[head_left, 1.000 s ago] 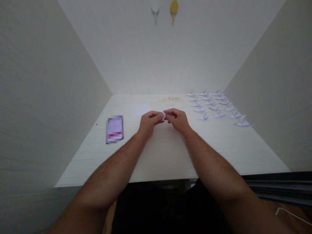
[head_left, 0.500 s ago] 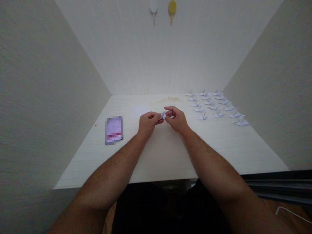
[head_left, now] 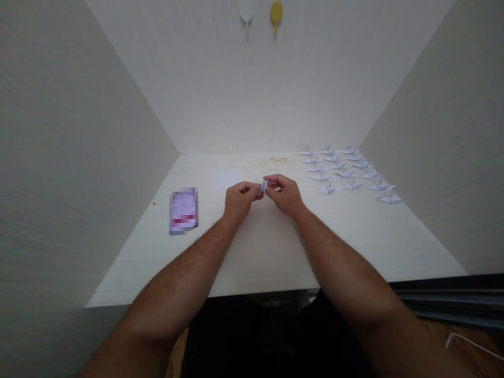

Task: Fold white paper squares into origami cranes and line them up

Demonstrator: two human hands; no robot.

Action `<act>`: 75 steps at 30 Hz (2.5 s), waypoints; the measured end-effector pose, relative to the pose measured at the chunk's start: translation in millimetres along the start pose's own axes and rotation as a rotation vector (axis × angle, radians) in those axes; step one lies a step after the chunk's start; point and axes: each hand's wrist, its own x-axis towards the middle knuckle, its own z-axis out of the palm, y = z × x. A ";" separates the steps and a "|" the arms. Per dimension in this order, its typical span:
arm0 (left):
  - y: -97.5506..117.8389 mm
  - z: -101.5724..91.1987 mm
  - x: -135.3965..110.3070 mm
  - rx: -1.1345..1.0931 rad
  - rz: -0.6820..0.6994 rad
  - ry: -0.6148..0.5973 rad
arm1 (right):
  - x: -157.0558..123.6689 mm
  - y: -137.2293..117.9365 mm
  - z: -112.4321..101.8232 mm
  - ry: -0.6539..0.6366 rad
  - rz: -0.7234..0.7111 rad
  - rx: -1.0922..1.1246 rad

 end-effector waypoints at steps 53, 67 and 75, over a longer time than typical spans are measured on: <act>-8.5 -3.3 6.6 0.073 0.059 -0.062 | 0.3 6.0 -2.7 -0.158 -0.056 -0.014; -4.6 -4.3 6.6 0.118 0.061 0.013 | -1.7 5.4 -2.3 -0.185 -0.062 -0.099; -3.9 -3.5 7.0 0.087 0.025 0.016 | -1.3 4.8 -3.1 -0.187 -0.057 -0.128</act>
